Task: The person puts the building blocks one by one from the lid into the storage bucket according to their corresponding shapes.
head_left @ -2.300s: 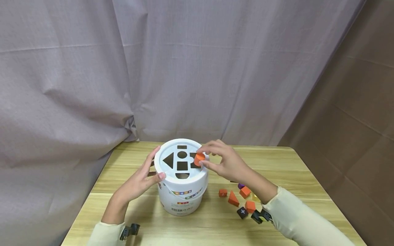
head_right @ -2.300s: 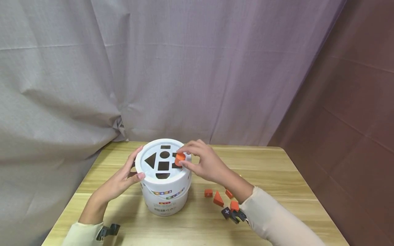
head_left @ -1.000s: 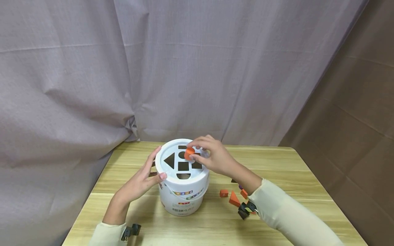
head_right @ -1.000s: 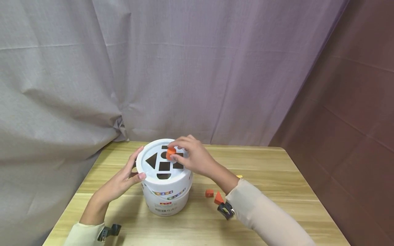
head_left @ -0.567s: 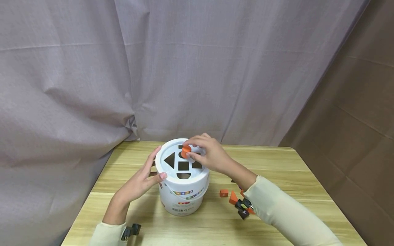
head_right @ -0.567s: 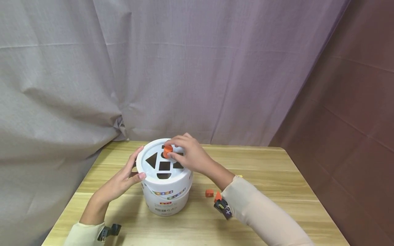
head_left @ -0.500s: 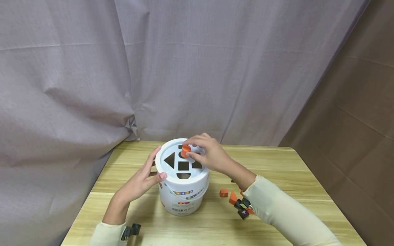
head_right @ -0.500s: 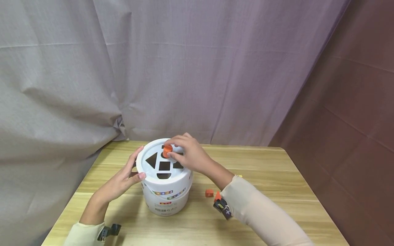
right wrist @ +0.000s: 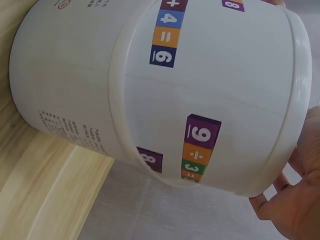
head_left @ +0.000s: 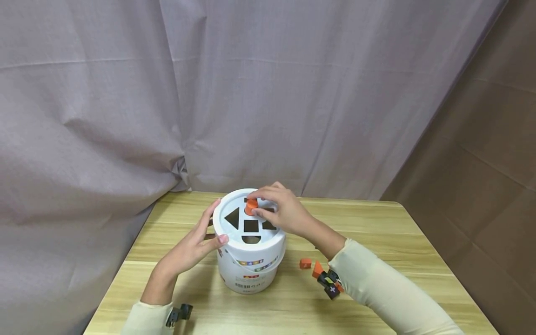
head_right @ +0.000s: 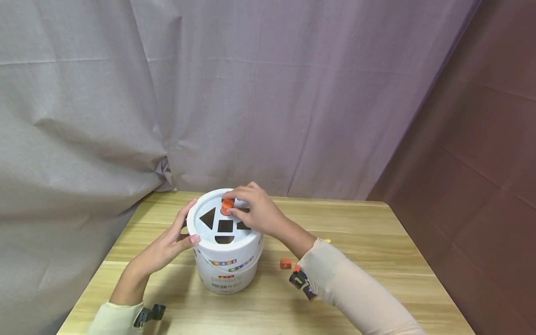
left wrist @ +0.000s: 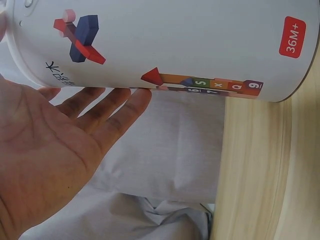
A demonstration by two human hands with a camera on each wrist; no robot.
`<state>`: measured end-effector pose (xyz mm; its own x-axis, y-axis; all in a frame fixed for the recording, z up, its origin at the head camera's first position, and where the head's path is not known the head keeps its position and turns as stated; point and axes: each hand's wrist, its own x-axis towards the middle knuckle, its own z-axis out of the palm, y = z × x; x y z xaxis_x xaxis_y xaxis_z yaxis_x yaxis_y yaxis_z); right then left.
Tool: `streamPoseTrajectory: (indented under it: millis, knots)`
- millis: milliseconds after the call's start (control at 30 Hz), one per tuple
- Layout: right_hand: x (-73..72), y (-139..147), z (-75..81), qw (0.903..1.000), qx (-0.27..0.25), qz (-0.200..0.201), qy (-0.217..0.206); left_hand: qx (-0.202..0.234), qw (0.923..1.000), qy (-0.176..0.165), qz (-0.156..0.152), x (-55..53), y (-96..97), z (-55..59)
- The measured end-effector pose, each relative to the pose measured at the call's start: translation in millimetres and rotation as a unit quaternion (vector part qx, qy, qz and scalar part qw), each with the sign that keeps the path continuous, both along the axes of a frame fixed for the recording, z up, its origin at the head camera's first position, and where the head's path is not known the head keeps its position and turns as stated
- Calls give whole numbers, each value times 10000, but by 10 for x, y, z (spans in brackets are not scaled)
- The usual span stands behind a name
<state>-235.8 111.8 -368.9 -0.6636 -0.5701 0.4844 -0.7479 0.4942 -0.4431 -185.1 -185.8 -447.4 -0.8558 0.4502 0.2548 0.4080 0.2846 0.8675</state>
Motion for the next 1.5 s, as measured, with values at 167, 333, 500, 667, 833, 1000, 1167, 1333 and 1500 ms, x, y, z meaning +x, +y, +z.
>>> streamPoseTrajectory:
  millis: [167,333,500,667,833,1000,1167,1333,1500]
  knots:
    - [-3,77,20,9997,-10,-141,217,45,9999,89,-41,-13,6,-1]
    - [17,210,35,9993,-58,-154,346,10,9999,143,-33,-19,-18,-12]
    - [44,373,7,9991,-92,-290,284,-48,9999,160,6,-48,-66,-4]
    - [101,577,-74,9982,-48,-555,214,-65,9999,153,6,-107,-123,-1]
    - [195,794,-184,9959,80,-887,145,-75,9999,127,-57,-168,-176,4]
    - [280,998,-295,9933,137,-1148,-1,-102,9999,89,-90,-222,-208,25]
    - [354,1207,-420,9909,166,-1331,68,-116,9999,80,-87,-274,-227,50]
    - [461,1424,-568,9878,201,-1547,-1,-197,9997,92,-122,-269,-264,67]
    - [557,1601,-656,9829,273,-1820,-35,-238,9996,122,-123,-247,-297,99]
